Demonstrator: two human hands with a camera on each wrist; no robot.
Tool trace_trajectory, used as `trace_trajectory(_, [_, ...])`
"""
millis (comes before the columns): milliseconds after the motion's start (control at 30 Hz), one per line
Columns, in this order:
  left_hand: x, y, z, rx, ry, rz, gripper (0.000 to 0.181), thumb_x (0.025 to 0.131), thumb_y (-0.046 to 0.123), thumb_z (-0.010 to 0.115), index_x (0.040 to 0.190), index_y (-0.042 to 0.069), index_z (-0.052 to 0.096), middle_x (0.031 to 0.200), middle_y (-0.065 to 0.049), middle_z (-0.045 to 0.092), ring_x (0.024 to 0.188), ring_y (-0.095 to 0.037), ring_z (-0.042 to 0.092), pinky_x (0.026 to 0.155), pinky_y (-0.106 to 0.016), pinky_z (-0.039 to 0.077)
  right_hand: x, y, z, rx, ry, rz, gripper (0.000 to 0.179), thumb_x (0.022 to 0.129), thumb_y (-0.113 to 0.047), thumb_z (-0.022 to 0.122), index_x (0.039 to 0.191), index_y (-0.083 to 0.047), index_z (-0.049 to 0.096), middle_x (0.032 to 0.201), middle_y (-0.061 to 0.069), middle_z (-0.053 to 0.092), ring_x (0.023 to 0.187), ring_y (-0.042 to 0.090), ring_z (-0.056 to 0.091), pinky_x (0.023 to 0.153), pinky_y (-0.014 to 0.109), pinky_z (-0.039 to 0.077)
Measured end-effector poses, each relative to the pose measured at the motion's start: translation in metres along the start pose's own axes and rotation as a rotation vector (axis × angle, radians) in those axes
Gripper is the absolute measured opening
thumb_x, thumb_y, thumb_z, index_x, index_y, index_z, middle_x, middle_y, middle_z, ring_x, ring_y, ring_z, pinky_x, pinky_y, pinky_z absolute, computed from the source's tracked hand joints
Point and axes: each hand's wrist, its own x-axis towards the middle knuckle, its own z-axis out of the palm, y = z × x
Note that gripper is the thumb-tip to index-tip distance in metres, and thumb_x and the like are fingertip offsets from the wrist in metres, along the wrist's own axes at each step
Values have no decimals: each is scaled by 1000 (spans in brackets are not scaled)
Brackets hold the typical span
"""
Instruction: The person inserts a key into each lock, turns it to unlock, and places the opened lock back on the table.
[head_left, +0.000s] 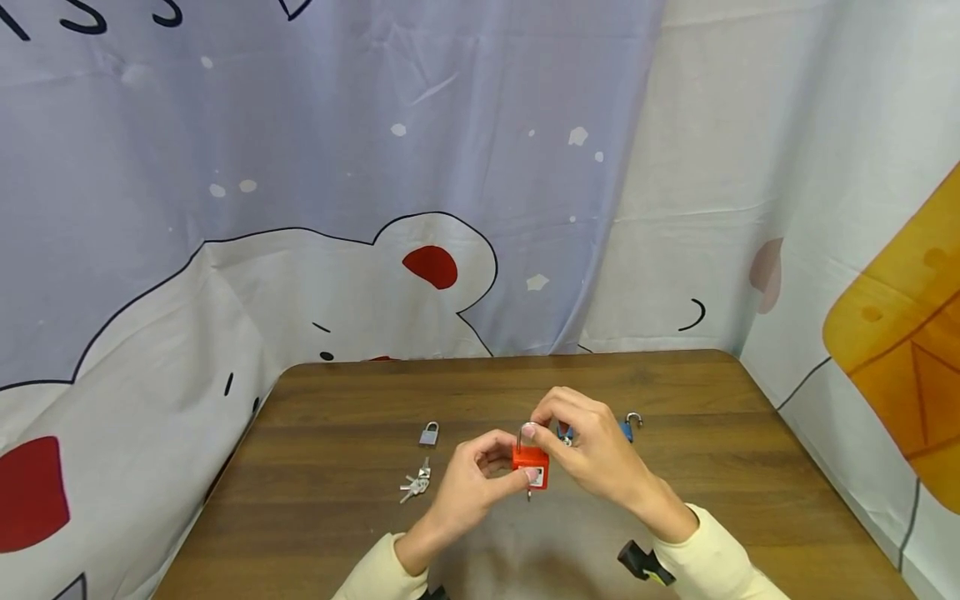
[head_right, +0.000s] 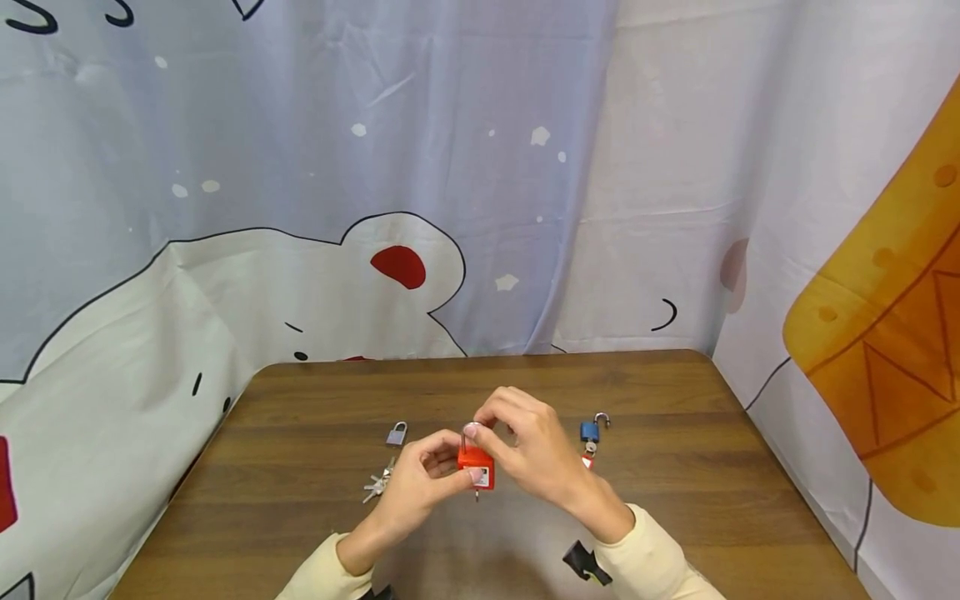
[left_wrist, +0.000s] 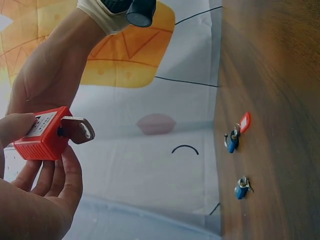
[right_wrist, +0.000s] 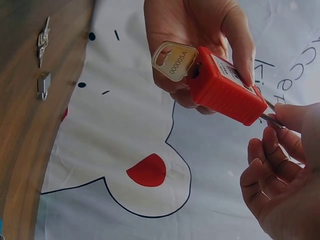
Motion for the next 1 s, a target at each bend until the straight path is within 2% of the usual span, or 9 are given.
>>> trace_trajectory(200, [-1,0,2,8,-2,21,26,83,4,74,104,-6,65,99,-27,67,87,-4,65,85,-24,57,1,-1,-2,-6,26,-19,14,88,-10,72,85,-22,64,82,-13,59,72,-1,49,62,11,40])
trace_trajectory(467, [-2,-1,4,13,-1,31,24,83,3,73,103,-6,64,97,-26,67,87,-4,65,84,-24,57,5,-3,-4,19,79,-56,17,86,-7,73,85,-22,66,80,-13,59,69,-1,48,60,11,39])
trace_trajectory(633, [-2,-1,3,94,53,39,22,81,6,75,100,0,66,94,-19,70,85,-5,66,82,-25,58,5,-3,-4,7,116,-35,20,84,-6,74,80,-23,64,75,-13,57,67,1,48,58,15,40])
trace_trajectory(833, [-3,-3,4,243,141,100,20,78,8,79,96,11,69,88,-6,73,79,-6,68,74,-27,59,0,-5,-2,-5,121,55,27,83,-8,73,70,-25,57,67,-14,52,64,0,46,56,19,40])
trace_trajectory(1000, [0,-5,10,206,128,149,22,78,5,80,95,9,68,89,-10,74,82,-6,68,76,-30,59,1,-10,4,47,80,18,24,86,-9,71,72,-24,58,67,-13,53,61,3,47,55,16,39])
